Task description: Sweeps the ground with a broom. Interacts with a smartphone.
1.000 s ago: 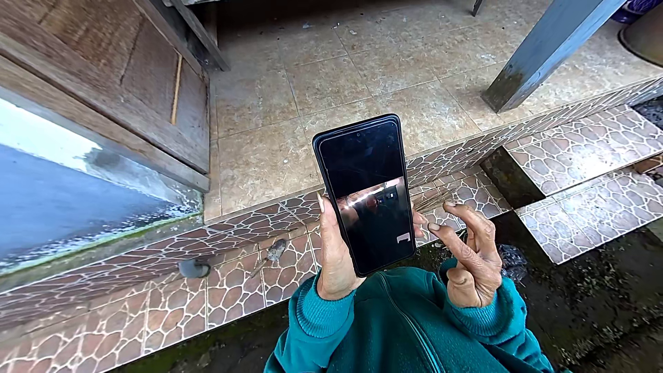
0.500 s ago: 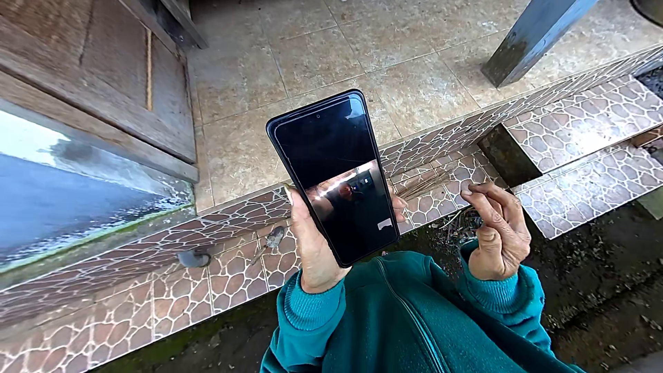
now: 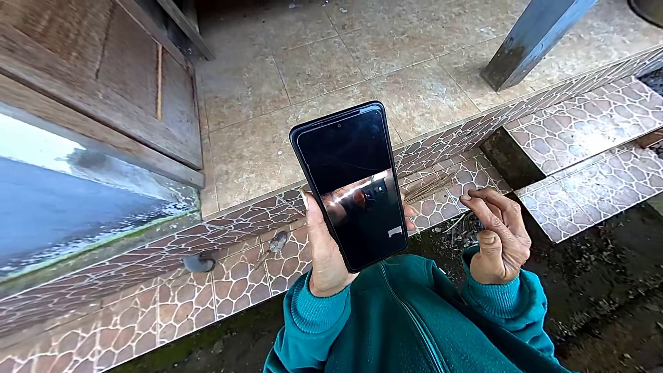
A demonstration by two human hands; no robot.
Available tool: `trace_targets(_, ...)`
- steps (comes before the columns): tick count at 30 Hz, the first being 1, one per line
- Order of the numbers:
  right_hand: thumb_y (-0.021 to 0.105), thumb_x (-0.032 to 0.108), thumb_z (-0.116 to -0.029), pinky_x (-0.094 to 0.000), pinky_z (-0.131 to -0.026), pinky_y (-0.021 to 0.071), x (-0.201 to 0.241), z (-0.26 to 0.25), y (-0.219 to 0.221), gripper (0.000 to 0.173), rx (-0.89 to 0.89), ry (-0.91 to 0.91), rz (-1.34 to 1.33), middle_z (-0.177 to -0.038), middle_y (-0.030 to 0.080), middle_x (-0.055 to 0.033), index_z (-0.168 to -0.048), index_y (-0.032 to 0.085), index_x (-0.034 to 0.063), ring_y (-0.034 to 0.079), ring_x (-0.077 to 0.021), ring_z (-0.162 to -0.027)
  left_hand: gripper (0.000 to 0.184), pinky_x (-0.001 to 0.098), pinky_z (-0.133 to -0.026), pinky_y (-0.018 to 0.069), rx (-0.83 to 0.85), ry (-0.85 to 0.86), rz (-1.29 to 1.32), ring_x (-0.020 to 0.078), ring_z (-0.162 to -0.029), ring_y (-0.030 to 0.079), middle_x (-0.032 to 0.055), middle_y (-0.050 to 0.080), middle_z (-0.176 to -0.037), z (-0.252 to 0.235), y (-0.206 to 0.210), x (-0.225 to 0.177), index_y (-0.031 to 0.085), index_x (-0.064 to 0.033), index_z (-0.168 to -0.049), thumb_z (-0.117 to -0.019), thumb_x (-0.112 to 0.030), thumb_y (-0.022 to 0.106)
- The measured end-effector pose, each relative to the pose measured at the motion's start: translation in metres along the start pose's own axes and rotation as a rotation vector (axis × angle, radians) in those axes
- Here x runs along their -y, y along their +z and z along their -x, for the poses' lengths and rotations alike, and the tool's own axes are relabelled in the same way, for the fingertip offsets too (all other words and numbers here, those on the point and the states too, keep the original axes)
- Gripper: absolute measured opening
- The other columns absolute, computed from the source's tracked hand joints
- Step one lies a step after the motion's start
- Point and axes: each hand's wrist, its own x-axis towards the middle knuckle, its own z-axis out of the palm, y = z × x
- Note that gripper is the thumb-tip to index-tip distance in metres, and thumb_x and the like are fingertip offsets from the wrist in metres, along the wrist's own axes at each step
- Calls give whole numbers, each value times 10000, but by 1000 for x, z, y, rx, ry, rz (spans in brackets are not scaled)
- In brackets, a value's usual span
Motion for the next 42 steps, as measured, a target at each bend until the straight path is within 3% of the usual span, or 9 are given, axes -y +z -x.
trace_targets(42, 312, 495, -1104, -307, -1104, 438, 5, 6, -6, 531, 11, -3, -13, -1301, 641, -70, -1306, 709, 207, 554, -156, -1281, 761, 476, -890, 591, 6, 0, 55, 333, -1025, 707, 205, 700, -1136, 10, 8, 7, 650, -107, -1270, -916, -752, 455)
